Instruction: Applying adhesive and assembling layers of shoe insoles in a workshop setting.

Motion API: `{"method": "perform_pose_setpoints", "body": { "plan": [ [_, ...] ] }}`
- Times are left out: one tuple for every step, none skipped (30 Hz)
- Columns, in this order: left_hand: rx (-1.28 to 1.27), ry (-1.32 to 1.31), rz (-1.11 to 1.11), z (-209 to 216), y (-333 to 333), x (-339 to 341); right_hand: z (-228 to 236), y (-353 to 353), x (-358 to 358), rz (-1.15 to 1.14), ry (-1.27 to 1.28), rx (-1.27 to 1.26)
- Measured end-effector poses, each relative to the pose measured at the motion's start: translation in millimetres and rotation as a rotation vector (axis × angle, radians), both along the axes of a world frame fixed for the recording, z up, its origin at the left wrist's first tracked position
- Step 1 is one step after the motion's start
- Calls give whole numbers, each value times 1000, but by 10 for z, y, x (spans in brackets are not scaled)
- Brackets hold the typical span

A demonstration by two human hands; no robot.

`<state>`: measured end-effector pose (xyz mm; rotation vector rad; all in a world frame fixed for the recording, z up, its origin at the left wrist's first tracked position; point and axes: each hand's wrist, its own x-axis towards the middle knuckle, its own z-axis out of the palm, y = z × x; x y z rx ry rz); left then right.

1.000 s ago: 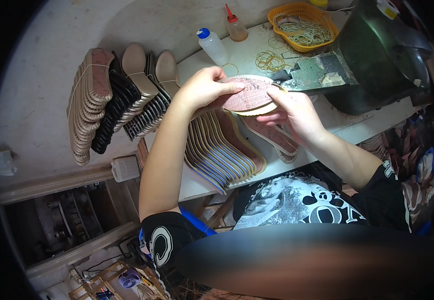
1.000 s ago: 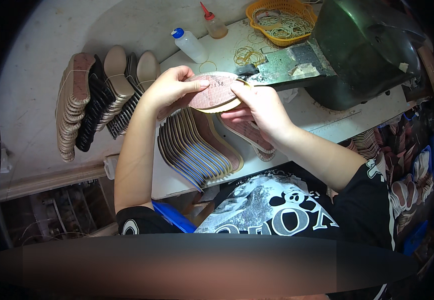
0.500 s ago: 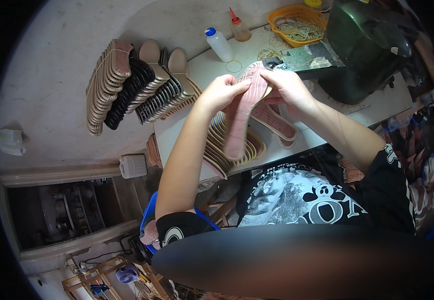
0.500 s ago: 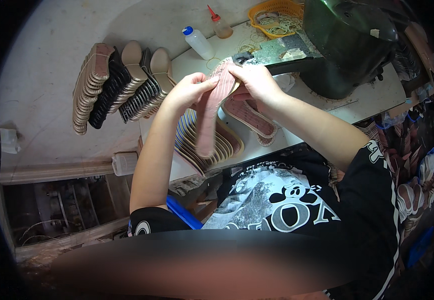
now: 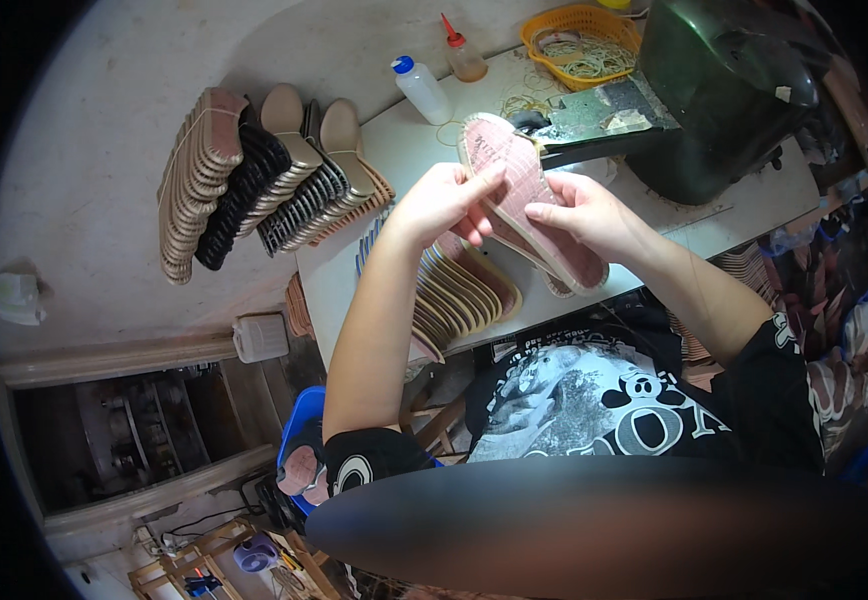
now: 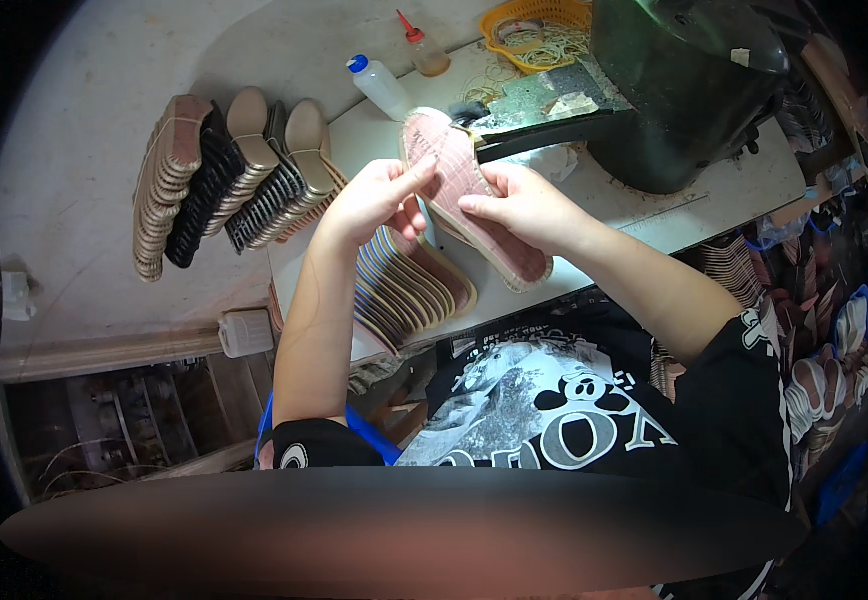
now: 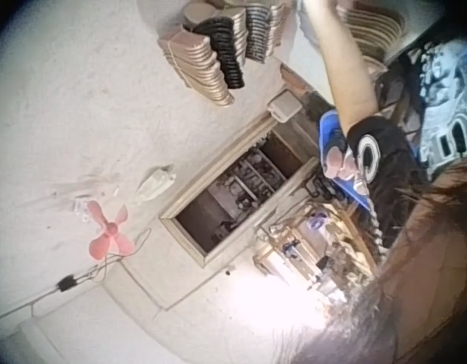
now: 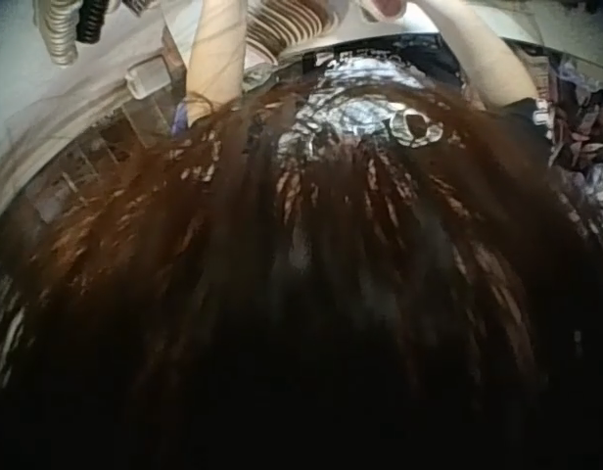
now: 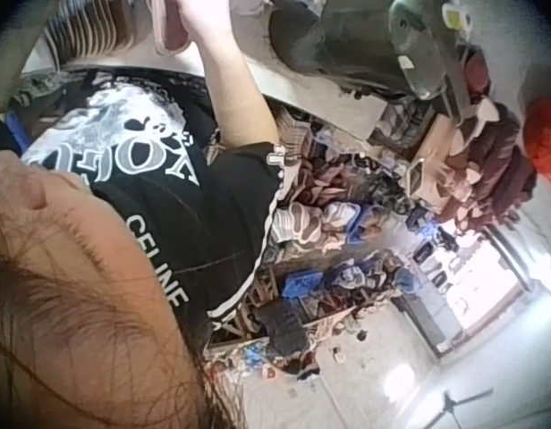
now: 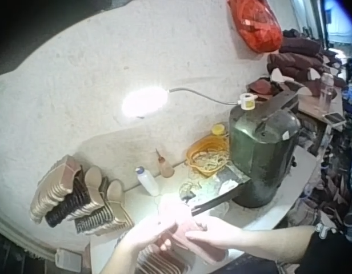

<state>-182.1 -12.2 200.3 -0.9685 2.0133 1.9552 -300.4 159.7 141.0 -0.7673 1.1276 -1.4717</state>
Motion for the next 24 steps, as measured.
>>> {"method": "perform_pose_setpoints", "body": {
  "plan": [
    [-57,18,9,-18,-16,-10,26,-25,-21,13,-26,15],
    [-114,35,17,-38,-19,-20,59,-29,-38,9,-35,20],
    [-152,26,93,-52,2,-36,97,-30,-52,23,-25,36],
    [-148,19,89,-84,-8,-54,100,-36,-71,36,-14,54],
    [-172,43,114,-125,-25,-76,50,-27,-117,58,-14,29],
    [-196,65,146,-152,-41,-65,30,13,-152,61,-23,35],
    [-256,55,187,-157,-35,-68,32,79,-197,160,-81,57],
    [-250,47,193,-171,-59,-83,55,140,-227,259,-139,81],
    [-283,54,194,-171,-89,-74,140,199,-211,242,-154,102],
    [-312,67,188,-172,-109,-92,155,273,-228,245,-91,116],
    [-304,65,194,-154,-145,-125,214,304,-228,202,-100,197],
    [-284,69,177,-128,-171,-166,251,333,-221,157,-111,283],
    [-264,74,161,-112,-202,-207,240,317,-217,163,-113,296],
    [-253,71,169,-103,-230,-248,227,285,-207,118,-129,256],
    [-253,68,163,-98,-274,-323,228,249,-200,62,-139,216],
    [-262,58,175,-95,-334,-324,236,168,-163,80,-137,220],
    [-255,52,163,-106,-434,-287,255,70,-113,65,-129,205],
    [-253,58,174,-159,-462,-259,266,-10,-94,40,-116,190],
    [-164,171,242,-221,-482,-209,276,-66,-61,38,-111,182],
    [-77,286,311,-241,-499,-148,291,-73,-2,55,-102,180],
    [-26,331,297,-155,-390,-99,287,-19,36,66,-31,195],
    [-5,368,282,-137,-317,2,281,54,95,74,34,211],
    [-23,328,308,-135,-250,158,381,130,157,110,161,164],
    [-47,289,338,-106,-166,331,323,224,225,172,194,145]
  ]
}}
